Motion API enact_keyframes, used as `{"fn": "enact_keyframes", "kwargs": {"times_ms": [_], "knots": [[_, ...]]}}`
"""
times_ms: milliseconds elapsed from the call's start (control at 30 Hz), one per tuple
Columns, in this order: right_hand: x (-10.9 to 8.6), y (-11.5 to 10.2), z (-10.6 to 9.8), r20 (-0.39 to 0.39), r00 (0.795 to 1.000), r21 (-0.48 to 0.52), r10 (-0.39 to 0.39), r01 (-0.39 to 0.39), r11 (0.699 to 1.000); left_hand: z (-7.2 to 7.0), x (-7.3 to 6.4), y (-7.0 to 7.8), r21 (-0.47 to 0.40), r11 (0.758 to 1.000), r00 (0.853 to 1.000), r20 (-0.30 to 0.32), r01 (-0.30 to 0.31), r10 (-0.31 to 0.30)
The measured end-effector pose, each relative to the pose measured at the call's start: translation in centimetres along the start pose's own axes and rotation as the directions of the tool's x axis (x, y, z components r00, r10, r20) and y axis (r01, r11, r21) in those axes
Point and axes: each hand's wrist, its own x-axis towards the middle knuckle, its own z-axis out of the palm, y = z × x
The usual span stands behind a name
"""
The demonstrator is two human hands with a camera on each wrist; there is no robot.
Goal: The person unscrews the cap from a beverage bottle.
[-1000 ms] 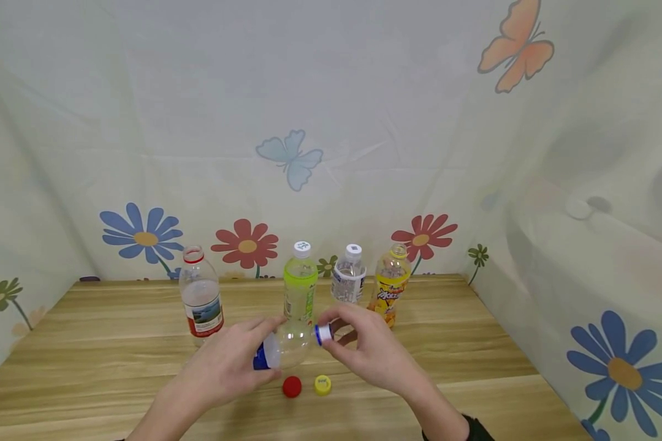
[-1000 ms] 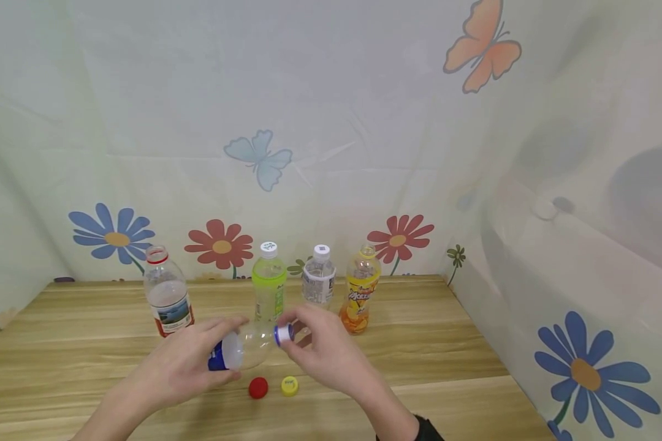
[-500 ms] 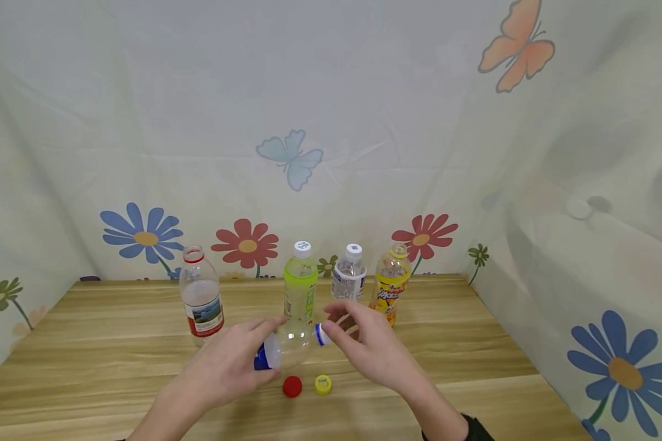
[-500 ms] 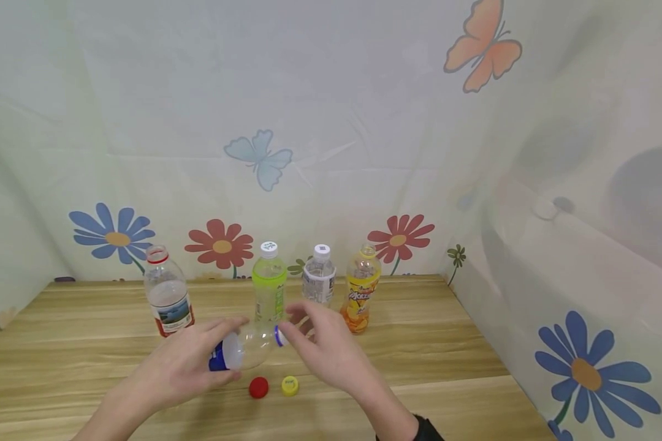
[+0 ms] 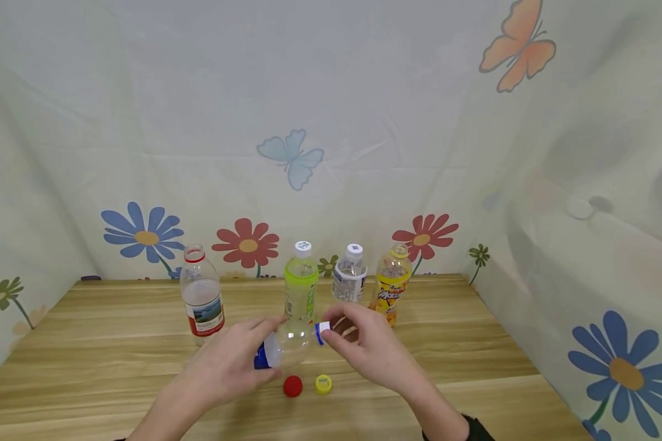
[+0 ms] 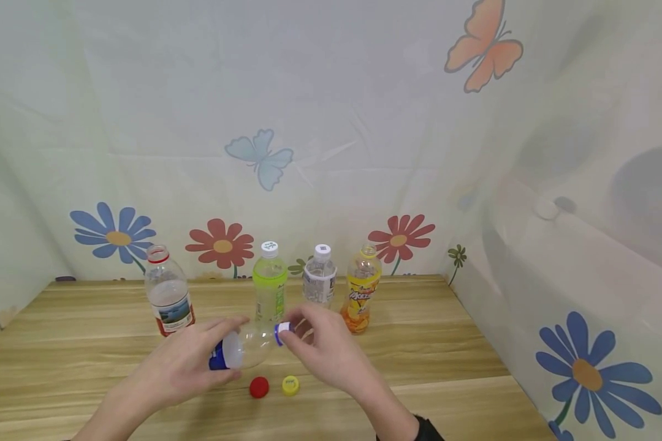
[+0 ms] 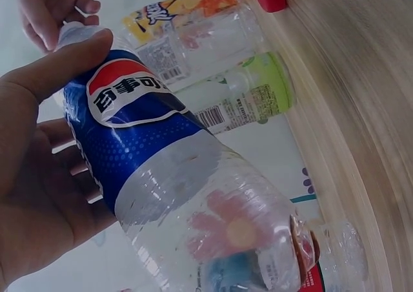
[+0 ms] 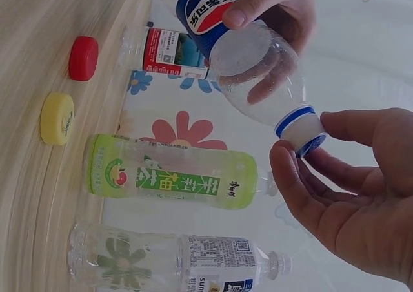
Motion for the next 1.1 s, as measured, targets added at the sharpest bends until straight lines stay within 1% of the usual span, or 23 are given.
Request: {"fn": "enact_keyframes", "kwargs": {"times_ms": [367,567,700,800,933,1100], "knots": [[-0.12,-0.33,-0.18,-0.015,0.999,-0.022,-0.03,0.03,0.999,0.1,0.14,-0.31,-0.033,0.999,1.0,0.009,-0.025,0.026],[-0.09,-0.18,-0.13,-0.019,0.998,-0.036,-0.062,0.061,0.997,0.13,0.12,-0.38,-0.054,0.998,1.0,0.021,-0.017,0.019],[-0.12,-0.07,-0.14,-0.033,0.997,-0.039,-0.067,0.066,0.997,0.14,0.13,-0.33,-0.066,0.998,1.0,0.03,-0.003,0.005],[-0.15,-0.06,-0.13,-0.045,0.998,-0.027,-0.047,0.046,0.999,0.14,0.15,-0.28,-0.065,0.998,1.0,0.032,0.003,-0.001],[-0.14,-0.07,-0.06,-0.045,0.999,-0.01,0.0,0.0,1.0,0.13,0.14,-0.2,-0.065,0.998,1.0,0.031,0.003,-0.001],[0.01,0.0,-0.08,-0.009,0.999,-0.019,0.039,-0.039,0.999,0.08,0.08,-0.08,-0.067,0.998,0.999,0.033,0.011,-0.009]]}}
